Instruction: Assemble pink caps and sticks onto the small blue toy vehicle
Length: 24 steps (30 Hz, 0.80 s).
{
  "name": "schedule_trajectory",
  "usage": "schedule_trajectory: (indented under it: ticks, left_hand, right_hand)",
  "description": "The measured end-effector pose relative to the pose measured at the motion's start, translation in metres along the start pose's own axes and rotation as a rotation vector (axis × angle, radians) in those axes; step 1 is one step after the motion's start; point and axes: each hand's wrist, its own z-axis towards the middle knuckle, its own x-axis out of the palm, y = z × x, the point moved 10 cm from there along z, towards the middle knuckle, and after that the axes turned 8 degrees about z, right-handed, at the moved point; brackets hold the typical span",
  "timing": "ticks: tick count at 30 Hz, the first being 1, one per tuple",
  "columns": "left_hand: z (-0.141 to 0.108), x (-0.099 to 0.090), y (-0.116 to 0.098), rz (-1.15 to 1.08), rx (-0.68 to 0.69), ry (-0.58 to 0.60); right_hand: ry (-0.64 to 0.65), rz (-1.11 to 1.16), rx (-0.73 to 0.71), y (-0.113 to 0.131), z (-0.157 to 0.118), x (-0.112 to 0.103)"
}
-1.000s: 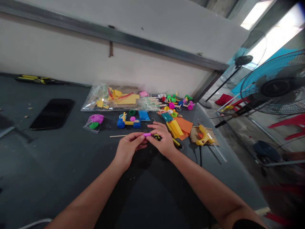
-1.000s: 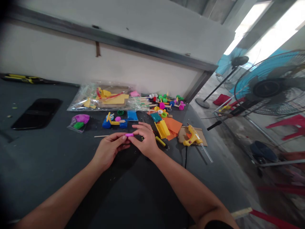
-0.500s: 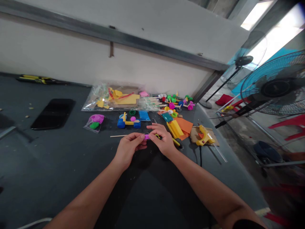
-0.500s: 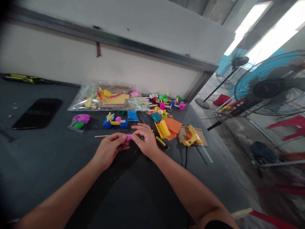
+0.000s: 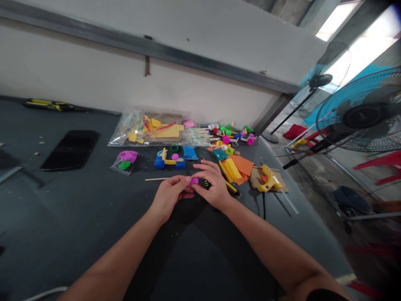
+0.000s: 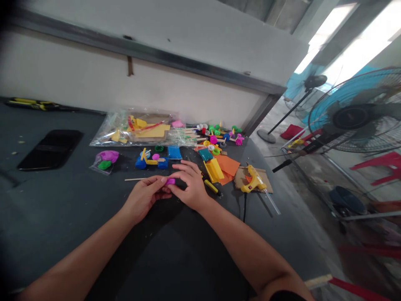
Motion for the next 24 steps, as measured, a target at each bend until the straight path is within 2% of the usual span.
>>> schedule_trajectory:
  ticks: [6,13,24]
  left_hand:
    - [0.0,0.002,0.001,-0.015,-0.021,0.028]
    - [0.0,0.001,0.002,-0.017,-0.039,0.008]
    - [0.0,0.001,0.001,-0.005,-0.017,0.014]
  right_hand:
    - [0.038,-0.017,-0.013,0.002,-0.001,0.005]
    - [-0.019,0.007,0.004,-0.003,-0.001,-0.002]
    - [-0.04,0.015,0.001,-0.002,0.0,-0.005]
